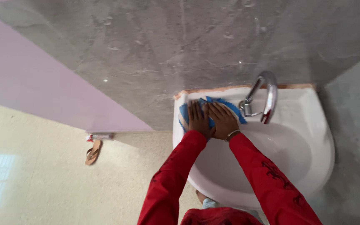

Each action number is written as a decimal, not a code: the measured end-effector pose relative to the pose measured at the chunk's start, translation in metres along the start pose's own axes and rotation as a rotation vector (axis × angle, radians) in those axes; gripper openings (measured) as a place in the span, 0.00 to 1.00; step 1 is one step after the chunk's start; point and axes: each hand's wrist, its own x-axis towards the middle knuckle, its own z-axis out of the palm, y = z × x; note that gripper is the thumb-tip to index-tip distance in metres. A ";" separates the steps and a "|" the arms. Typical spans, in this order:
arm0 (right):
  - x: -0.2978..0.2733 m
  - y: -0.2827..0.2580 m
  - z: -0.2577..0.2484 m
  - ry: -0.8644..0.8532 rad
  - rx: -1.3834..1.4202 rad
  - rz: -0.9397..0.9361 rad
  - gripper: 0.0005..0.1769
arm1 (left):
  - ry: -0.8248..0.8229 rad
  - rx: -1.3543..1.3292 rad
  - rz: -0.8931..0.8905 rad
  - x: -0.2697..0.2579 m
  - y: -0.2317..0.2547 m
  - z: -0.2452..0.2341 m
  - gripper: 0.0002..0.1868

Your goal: The person wipes the interior and rim of a white wall-mounted sink using a blue and white striped cloth. The person repeatedly scrubs the basin, faucet, and drain area, occasionally wringing the cloth.

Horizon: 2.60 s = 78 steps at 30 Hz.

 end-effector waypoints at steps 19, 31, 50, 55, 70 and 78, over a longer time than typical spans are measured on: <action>-0.140 0.140 -0.031 -0.238 -0.213 0.249 0.45 | -0.188 -0.273 0.135 0.007 0.173 0.017 0.50; -0.155 0.225 -0.015 -0.029 -0.568 0.328 0.34 | -0.156 -0.036 0.442 0.058 0.255 0.036 0.45; -0.199 0.149 -0.166 -0.877 -0.390 0.382 0.95 | 0.106 -0.546 0.111 -0.035 0.309 0.093 0.32; -0.238 0.149 -0.159 -0.877 -0.277 0.416 0.82 | -0.128 -1.042 0.169 -0.070 0.345 0.127 0.40; -0.269 0.196 -0.142 -0.271 0.388 0.518 0.17 | -0.167 -1.018 0.198 -0.035 0.316 0.072 0.15; -0.228 0.196 -0.168 -0.563 0.635 0.519 0.32 | -0.463 -0.920 0.231 -0.019 0.271 0.004 0.35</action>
